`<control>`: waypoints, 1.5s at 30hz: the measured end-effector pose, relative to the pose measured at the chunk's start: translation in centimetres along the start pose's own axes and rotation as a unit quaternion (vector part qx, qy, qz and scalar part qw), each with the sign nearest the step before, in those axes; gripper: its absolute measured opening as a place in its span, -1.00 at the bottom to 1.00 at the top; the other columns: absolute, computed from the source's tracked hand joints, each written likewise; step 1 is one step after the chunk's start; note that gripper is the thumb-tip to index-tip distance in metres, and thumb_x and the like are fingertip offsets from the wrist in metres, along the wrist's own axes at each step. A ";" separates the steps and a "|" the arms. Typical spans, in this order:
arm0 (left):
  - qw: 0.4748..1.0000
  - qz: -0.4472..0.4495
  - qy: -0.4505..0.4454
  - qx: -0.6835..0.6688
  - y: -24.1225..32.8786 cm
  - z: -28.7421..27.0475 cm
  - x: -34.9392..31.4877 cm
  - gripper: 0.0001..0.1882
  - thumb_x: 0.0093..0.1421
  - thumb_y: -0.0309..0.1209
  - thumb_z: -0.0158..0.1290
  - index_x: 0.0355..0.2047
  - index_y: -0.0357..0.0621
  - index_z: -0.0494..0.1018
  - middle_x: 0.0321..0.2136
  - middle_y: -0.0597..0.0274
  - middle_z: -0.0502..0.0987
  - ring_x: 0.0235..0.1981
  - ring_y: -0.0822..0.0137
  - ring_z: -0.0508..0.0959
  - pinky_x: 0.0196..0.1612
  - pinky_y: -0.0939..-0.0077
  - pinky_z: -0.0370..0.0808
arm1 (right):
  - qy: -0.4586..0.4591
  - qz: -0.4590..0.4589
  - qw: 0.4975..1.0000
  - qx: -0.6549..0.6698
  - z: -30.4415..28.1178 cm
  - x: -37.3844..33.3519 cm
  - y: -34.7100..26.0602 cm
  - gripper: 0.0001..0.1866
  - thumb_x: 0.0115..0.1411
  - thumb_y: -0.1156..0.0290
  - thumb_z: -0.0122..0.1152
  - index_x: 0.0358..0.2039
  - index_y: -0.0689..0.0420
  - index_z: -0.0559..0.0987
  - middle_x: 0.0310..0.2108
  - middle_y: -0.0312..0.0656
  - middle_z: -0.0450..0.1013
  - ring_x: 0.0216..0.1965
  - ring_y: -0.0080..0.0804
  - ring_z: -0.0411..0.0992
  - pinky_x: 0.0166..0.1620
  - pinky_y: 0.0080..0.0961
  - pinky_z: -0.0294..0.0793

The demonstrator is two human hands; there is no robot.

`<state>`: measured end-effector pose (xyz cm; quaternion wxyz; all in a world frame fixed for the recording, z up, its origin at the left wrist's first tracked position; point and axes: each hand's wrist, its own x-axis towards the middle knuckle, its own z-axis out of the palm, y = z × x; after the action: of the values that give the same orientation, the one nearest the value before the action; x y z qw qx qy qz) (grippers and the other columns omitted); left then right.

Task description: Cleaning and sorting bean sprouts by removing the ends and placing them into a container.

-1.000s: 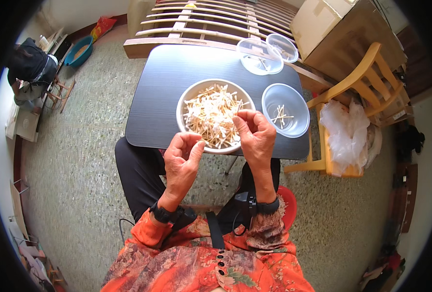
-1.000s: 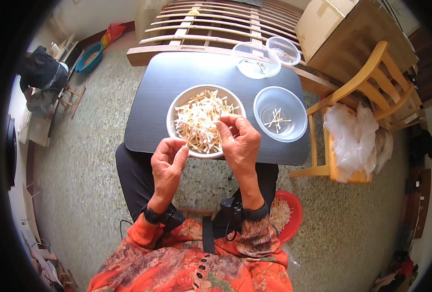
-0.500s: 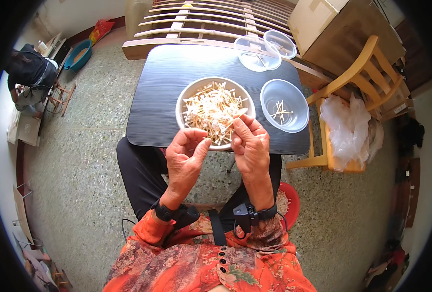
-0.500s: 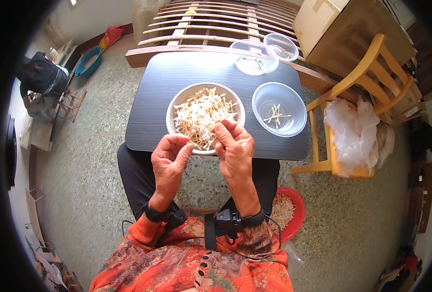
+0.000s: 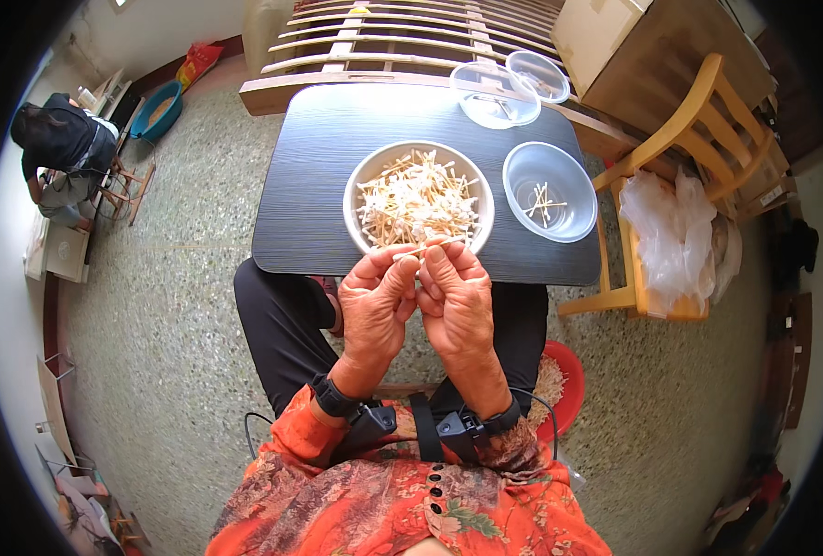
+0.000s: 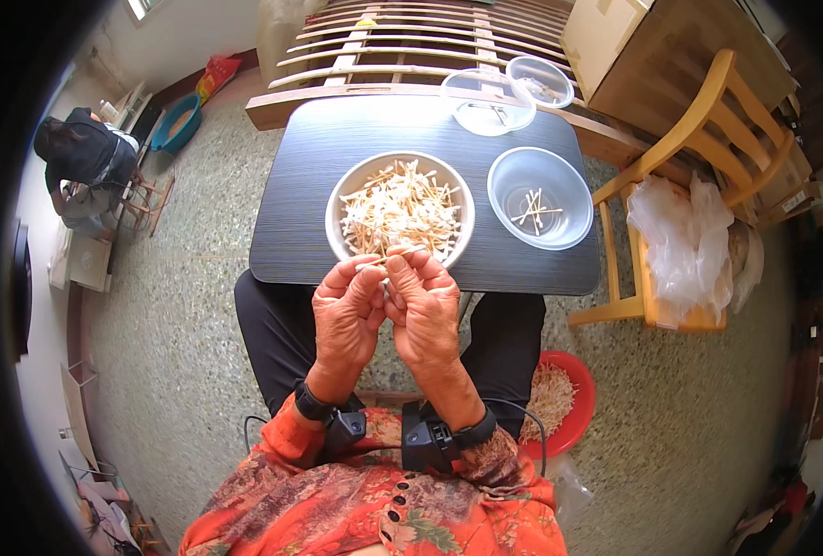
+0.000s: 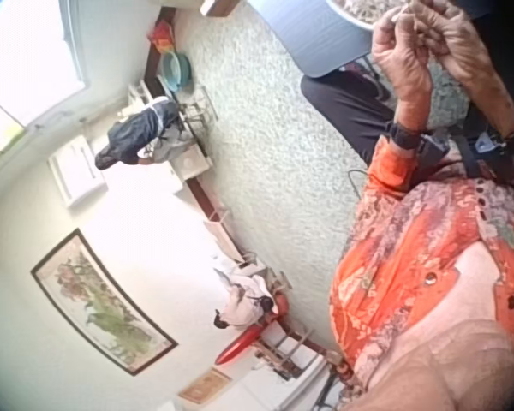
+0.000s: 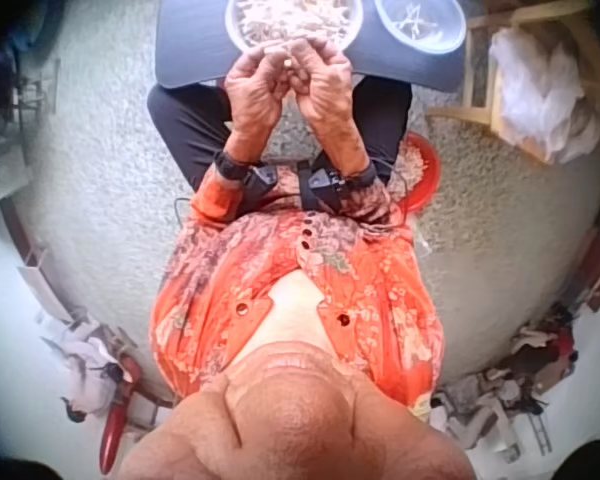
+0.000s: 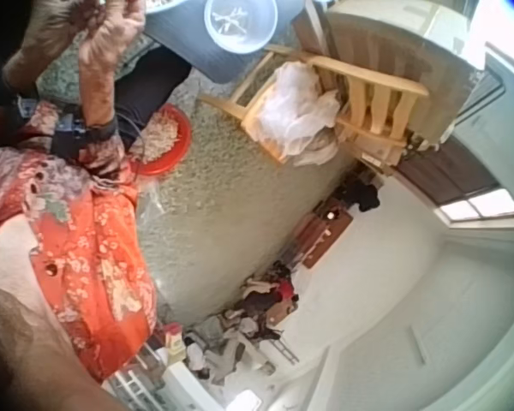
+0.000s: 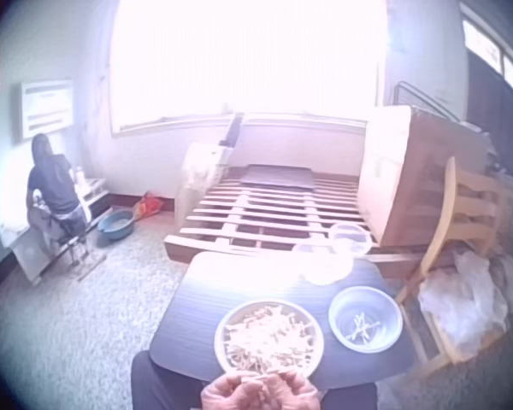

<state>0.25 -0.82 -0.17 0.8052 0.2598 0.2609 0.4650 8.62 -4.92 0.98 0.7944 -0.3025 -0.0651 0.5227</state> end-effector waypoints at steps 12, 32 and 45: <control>0.975 0.185 -0.060 0.105 0.1 0.0 -0.5 -0.91 0.14 -0.58 0.10 -0.33 -0.18 0.48 -0.37 0.33 0.47 -0.51 0.61 0.43 -0.51 0.80 0.38 | -0.006 0.041 0.999 0.017 0.4 -0.8 0.1 -0.86 0.17 0.47 0.18 -0.25 0.21 0.51 -0.60 -0.43 0.36 -0.71 -0.80 0.12 -0.68 -0.83 0.06; 0.900 0.311 -0.094 0.291 -0.1 -0.8 -0.9 -0.90 0.11 -0.62 0.10 -0.34 -0.21 0.50 -0.34 0.36 0.38 -0.42 0.60 0.36 -0.40 0.77 0.31 | 0.008 0.085 0.993 0.078 -0.6 -1.5 -0.6 -0.77 0.21 0.41 0.15 -0.15 0.22 0.48 -0.46 -0.34 0.44 -0.60 -0.76 0.20 -0.61 -0.81 0.14; 0.994 0.063 -0.083 0.027 -0.5 -0.2 -1.8 -0.94 0.17 -0.52 0.07 -0.35 -0.25 0.46 -0.44 0.28 0.45 -0.50 0.46 0.48 -0.53 0.66 0.45 | 0.013 0.026 0.997 0.070 -0.4 -1.8 -0.1 -0.83 0.18 0.42 0.19 -0.26 0.24 0.52 -0.61 -0.34 0.37 -0.63 -0.68 0.25 -0.66 -0.80 0.13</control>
<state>-0.30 -2.57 -0.36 0.7858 0.3347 0.1885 0.4847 8.06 -6.67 1.05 0.8005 -0.2550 -0.0101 0.5423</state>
